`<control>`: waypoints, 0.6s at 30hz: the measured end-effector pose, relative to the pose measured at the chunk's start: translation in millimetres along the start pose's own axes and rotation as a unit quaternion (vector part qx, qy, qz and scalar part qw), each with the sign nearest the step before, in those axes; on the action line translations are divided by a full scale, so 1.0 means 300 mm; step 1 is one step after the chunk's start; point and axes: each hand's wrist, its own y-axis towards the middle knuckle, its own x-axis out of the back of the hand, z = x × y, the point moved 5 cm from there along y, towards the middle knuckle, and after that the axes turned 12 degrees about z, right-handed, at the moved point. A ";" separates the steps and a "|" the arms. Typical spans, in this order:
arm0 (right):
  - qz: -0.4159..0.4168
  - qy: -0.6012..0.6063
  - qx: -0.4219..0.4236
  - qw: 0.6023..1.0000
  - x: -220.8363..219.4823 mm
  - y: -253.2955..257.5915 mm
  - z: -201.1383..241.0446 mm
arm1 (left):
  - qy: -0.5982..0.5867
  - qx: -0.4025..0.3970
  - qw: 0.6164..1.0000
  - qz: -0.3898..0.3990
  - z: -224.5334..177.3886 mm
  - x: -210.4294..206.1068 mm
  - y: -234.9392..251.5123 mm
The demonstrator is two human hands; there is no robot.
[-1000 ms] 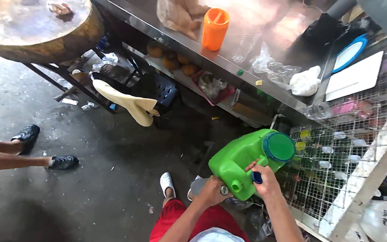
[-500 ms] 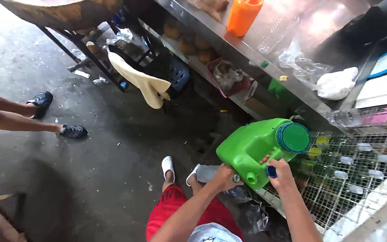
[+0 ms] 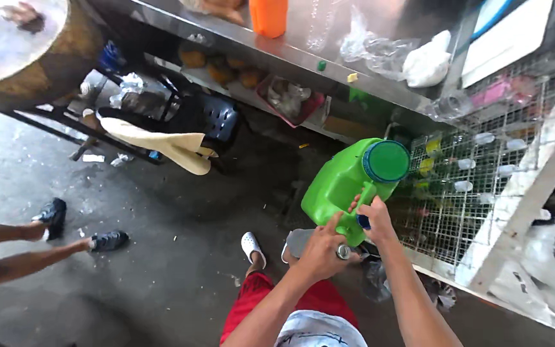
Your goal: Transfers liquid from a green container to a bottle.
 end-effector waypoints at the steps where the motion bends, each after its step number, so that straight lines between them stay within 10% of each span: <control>1: 0.011 0.003 0.002 1.000 0.000 -0.004 -0.001 | -0.001 0.018 0.999 0.035 0.008 -0.004 0.010; 6: 0.035 0.033 0.018 0.999 -0.011 -0.033 -0.022 | 0.001 0.105 0.982 0.155 0.006 -0.034 0.013; 18: 0.050 0.140 0.077 0.986 -0.081 -0.190 -0.121 | 0.068 0.058 0.984 0.156 0.119 -0.074 -0.104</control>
